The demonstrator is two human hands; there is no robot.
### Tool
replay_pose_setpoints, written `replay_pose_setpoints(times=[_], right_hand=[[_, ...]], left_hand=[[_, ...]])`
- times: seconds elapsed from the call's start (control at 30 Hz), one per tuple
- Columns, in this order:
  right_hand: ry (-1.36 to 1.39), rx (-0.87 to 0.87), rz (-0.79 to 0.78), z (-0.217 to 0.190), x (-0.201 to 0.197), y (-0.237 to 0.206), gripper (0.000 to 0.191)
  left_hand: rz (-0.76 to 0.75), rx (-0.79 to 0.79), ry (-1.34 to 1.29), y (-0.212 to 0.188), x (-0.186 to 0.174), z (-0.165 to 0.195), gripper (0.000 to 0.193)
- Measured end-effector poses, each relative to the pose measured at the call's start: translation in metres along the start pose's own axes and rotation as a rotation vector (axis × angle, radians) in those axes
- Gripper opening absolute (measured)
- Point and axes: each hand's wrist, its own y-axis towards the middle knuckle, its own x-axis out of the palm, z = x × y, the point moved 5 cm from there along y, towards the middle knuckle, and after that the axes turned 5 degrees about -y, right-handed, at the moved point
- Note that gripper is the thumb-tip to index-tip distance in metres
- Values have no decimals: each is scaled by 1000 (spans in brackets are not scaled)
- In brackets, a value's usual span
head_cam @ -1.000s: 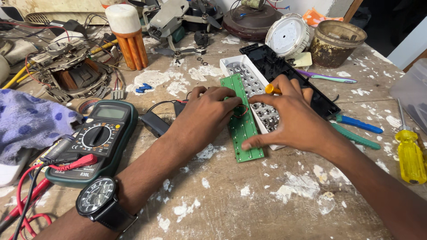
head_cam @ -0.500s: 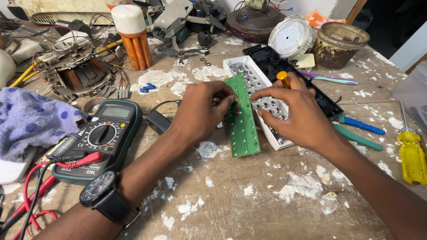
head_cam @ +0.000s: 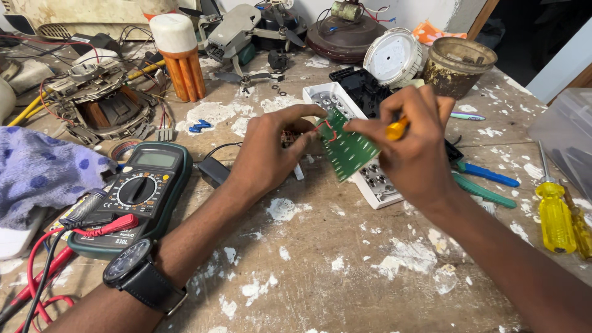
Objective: The person works on a disassembled LED light on a cluttered workbench, probing the green LED circuit board with multimeter leads and a screwdriver, then lifting the board out of its housing and handling the wiring. They open a plastic parts box to take pliers and use tweezers to adjust components on the small driver circuit board.
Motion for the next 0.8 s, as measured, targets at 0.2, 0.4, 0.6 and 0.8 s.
replay_pose_setpoints(times=[0.2,0.4,0.6,0.8], right_hand=[[479,195,-41,33,-7,6,38],[935,365,-238,45,20,23,7],[1072,498,-383,48,38,42,16],[1222,729,-632,53,62,60,22]], left_hand=[[-41,64,48,-1,1,5,30],[-52,3,-46,2,0,-2,21],[-41,-238,-227,2,-1,-18,21],[-36,-178,-448,4,2,-22,27]])
